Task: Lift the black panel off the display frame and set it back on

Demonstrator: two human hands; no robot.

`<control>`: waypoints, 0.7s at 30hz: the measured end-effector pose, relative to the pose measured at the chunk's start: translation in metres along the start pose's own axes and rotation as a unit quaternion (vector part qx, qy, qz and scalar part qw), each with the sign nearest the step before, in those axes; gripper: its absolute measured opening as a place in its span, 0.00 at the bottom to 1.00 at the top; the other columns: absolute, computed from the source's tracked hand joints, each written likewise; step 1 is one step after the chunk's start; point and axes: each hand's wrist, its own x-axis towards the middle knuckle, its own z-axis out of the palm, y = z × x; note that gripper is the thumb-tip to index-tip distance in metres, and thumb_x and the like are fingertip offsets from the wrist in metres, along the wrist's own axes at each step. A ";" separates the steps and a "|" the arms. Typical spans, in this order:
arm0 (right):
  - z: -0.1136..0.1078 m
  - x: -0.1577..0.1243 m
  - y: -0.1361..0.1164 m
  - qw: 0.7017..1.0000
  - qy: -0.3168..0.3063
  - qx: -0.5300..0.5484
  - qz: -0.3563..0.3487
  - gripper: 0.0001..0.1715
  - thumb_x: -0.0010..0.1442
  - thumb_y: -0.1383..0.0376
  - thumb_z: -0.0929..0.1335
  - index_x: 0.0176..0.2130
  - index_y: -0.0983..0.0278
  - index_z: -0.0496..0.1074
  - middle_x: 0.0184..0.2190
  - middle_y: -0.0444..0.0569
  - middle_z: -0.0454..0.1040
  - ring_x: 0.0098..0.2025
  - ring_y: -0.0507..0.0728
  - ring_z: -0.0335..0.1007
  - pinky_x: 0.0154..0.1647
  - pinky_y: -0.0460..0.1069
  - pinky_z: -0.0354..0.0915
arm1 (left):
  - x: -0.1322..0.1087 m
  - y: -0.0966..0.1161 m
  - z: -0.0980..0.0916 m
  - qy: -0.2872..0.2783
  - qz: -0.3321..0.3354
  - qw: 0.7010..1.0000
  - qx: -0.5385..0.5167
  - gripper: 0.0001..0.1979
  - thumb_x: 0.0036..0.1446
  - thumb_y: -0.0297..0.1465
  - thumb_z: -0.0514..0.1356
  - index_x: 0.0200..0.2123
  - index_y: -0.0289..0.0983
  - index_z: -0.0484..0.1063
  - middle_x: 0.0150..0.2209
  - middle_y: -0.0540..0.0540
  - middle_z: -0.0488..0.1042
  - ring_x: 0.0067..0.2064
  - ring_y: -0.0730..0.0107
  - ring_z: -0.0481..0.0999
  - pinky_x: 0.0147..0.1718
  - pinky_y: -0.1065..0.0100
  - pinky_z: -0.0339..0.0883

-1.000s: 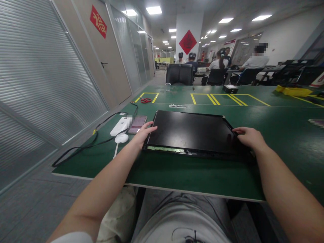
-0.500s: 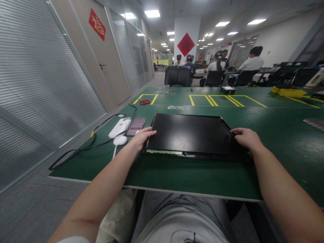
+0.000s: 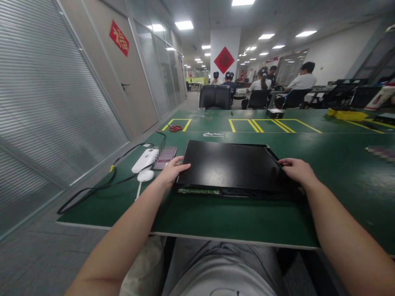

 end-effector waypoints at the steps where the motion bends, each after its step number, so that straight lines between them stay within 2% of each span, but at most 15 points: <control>1: 0.001 0.001 0.001 1.000 0.002 0.000 -0.002 0.24 0.50 0.64 0.69 0.46 0.58 0.84 0.47 0.52 0.81 0.46 0.65 0.77 0.43 0.55 0.70 | 0.000 0.000 0.000 -0.003 0.003 1.000 -0.002 0.30 0.41 0.22 0.75 0.49 0.37 0.74 0.35 0.45 0.82 0.33 0.63 0.83 0.35 0.65 0.78; 4: 0.002 0.002 0.002 1.000 -0.003 -0.003 -0.011 0.24 0.50 0.64 0.69 0.46 0.58 0.83 0.46 0.52 0.82 0.45 0.65 0.78 0.43 0.55 0.71 | 0.000 0.001 0.000 -0.013 0.018 1.000 -0.007 0.28 0.39 0.23 0.76 0.46 0.37 0.74 0.36 0.45 0.82 0.35 0.62 0.83 0.37 0.64 0.78; 10: 0.004 0.005 0.005 1.000 -0.005 0.001 -0.020 0.23 0.50 0.65 0.69 0.45 0.56 0.83 0.45 0.51 0.82 0.44 0.64 0.78 0.43 0.55 0.71 | -0.003 0.003 0.001 -0.032 0.080 0.996 -0.008 0.25 0.38 0.25 0.77 0.43 0.35 0.78 0.42 0.42 0.83 0.47 0.59 0.82 0.49 0.63 0.76; 17: 0.008 0.008 0.005 0.999 -0.003 0.034 -0.004 0.26 0.56 0.60 0.68 0.52 0.61 0.80 0.42 0.54 0.82 0.42 0.63 0.77 0.45 0.55 0.70 | -0.008 0.005 0.005 -0.074 0.088 0.992 -0.045 0.31 0.37 0.27 0.77 0.49 0.34 0.77 0.48 0.39 0.83 0.53 0.51 0.81 0.50 0.61 0.76; 21: 0.006 0.009 0.002 0.996 0.011 0.081 0.030 0.22 0.58 0.56 0.67 0.46 0.63 0.81 0.44 0.57 0.81 0.47 0.65 0.76 0.50 0.56 0.69 | -0.012 0.007 0.009 -0.086 0.121 0.987 -0.056 0.35 0.37 0.29 0.77 0.52 0.34 0.76 0.51 0.38 0.82 0.56 0.50 0.79 0.54 0.59 0.74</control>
